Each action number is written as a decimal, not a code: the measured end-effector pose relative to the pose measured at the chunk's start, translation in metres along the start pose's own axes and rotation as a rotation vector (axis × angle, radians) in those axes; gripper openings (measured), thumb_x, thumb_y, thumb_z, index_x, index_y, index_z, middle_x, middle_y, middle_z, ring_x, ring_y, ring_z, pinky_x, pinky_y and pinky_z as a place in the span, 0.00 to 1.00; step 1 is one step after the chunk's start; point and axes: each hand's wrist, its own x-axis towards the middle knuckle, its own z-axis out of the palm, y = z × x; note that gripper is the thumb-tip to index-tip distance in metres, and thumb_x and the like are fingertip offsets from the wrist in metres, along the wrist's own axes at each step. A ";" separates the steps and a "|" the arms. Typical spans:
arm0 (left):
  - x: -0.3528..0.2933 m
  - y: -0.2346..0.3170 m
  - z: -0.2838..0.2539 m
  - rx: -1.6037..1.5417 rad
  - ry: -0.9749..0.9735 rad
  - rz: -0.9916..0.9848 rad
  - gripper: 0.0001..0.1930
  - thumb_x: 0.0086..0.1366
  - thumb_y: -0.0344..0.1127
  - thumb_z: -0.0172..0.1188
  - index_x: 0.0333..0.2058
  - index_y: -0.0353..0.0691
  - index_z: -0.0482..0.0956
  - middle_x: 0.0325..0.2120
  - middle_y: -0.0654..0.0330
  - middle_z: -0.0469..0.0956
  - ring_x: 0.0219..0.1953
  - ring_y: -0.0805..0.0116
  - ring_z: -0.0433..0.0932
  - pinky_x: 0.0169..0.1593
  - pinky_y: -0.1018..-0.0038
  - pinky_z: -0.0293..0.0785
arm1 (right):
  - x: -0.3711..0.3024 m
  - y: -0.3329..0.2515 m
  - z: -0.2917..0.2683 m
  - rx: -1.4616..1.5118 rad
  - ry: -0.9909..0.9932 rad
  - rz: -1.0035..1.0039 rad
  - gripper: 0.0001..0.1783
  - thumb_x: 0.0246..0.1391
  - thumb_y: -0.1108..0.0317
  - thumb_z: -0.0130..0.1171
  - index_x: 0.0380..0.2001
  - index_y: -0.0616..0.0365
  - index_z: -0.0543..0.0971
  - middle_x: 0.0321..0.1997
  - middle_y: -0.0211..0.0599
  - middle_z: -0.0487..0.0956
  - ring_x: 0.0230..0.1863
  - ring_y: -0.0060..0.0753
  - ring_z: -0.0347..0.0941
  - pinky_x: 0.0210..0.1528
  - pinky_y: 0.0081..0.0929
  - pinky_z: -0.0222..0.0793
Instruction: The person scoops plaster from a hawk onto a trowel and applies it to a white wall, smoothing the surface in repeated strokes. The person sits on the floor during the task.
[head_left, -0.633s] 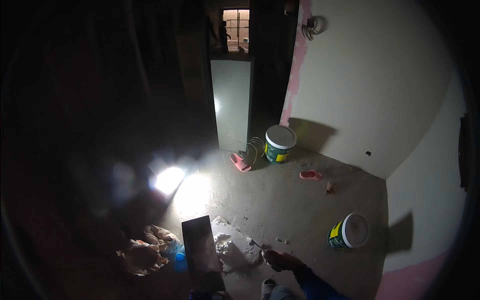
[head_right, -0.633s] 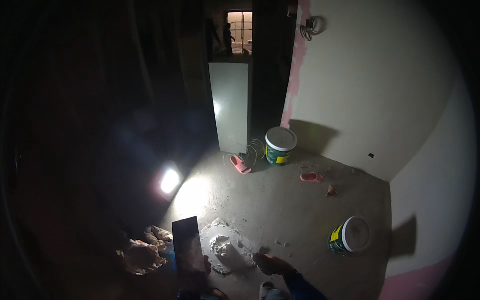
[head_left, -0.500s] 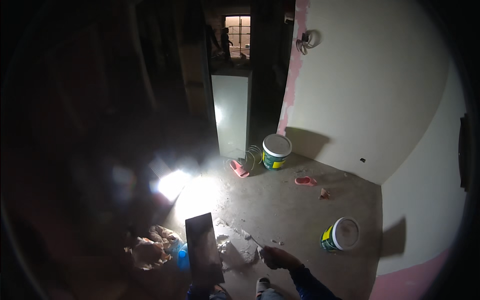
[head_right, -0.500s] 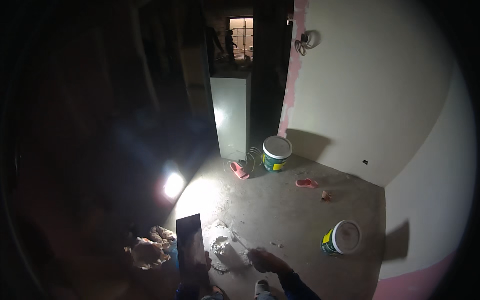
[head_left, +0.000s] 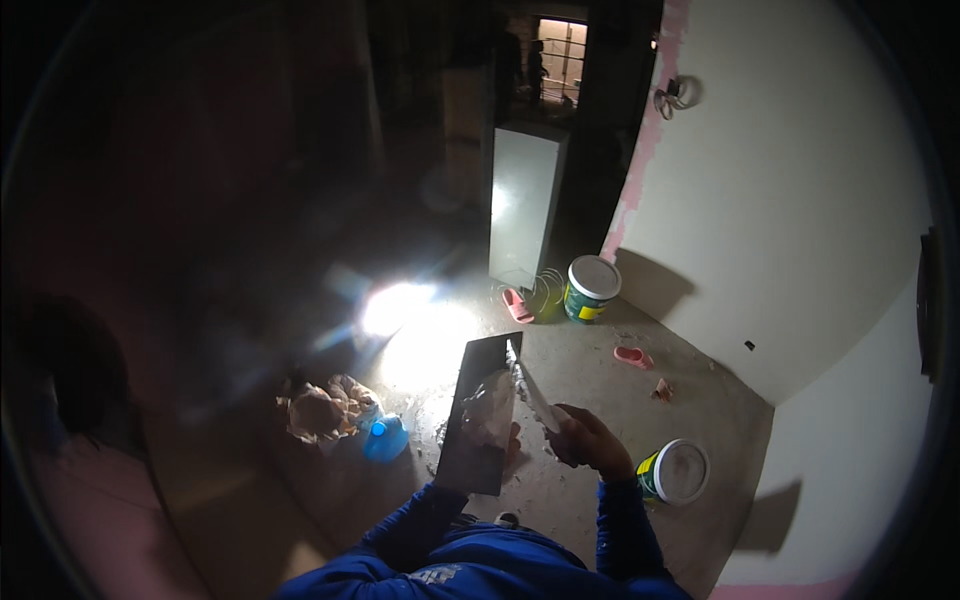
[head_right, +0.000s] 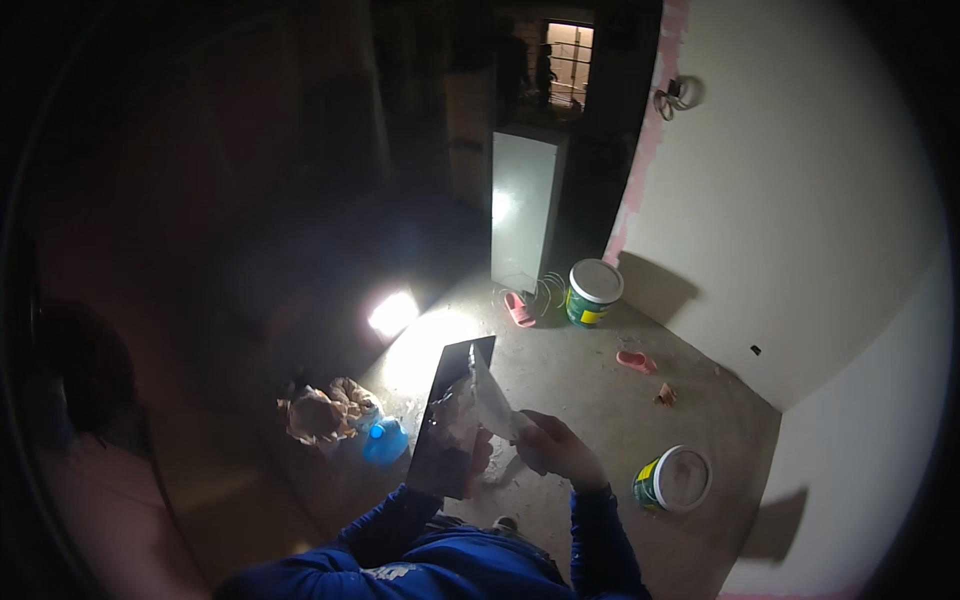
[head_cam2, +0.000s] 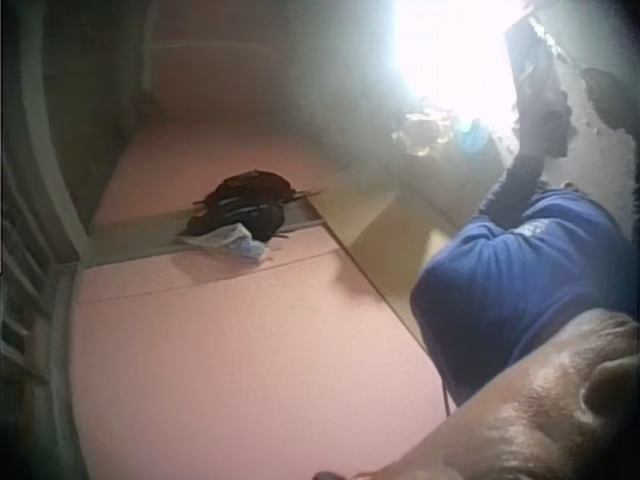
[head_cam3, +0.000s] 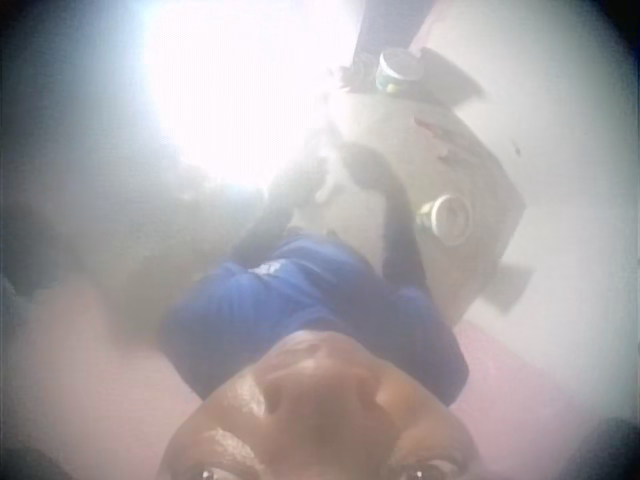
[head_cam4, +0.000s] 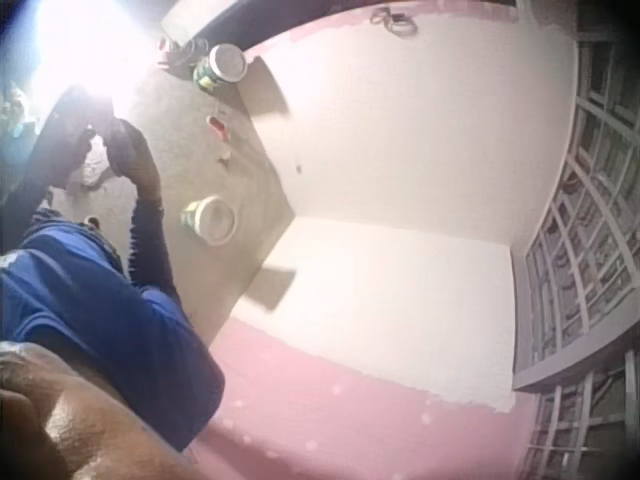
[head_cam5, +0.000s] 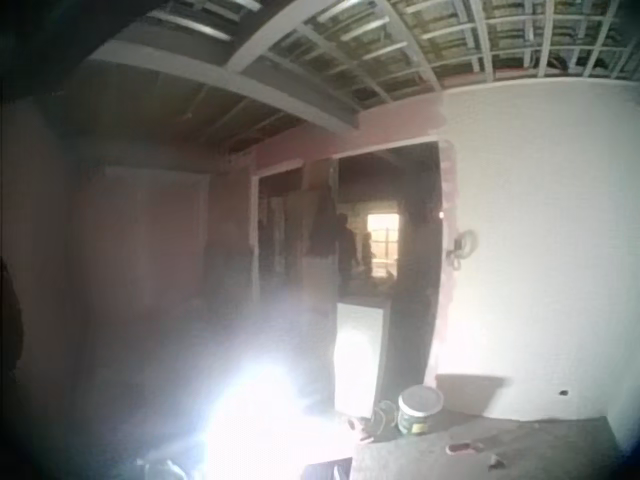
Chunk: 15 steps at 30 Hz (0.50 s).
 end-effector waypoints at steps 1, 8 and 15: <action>0.004 0.005 0.012 0.029 -0.003 -0.018 0.28 0.69 0.61 0.53 0.51 0.41 0.74 0.37 0.60 0.74 0.31 0.70 0.70 0.32 0.70 0.71 | -0.002 0.001 -0.002 -0.054 -0.004 -0.032 0.25 0.68 0.51 0.51 0.51 0.66 0.73 0.21 0.25 0.69 0.17 0.16 0.62 0.18 0.18 0.57; 0.032 0.032 0.050 0.258 0.027 -0.040 0.22 0.73 0.49 0.50 0.51 0.33 0.76 0.37 0.56 0.77 0.38 0.68 0.77 0.38 0.71 0.75 | 0.003 0.007 -0.008 0.033 0.062 -0.202 0.36 0.64 0.41 0.56 0.57 0.65 0.70 0.25 0.34 0.75 0.16 0.16 0.65 0.16 0.17 0.56; 0.049 0.060 0.031 0.246 -0.113 -0.177 0.20 0.71 0.47 0.52 0.48 0.35 0.74 0.36 0.57 0.75 0.37 0.68 0.75 0.38 0.72 0.74 | 0.015 0.017 0.030 -0.279 0.338 -0.157 0.32 0.63 0.40 0.55 0.44 0.66 0.75 0.18 0.26 0.69 0.17 0.16 0.63 0.19 0.20 0.61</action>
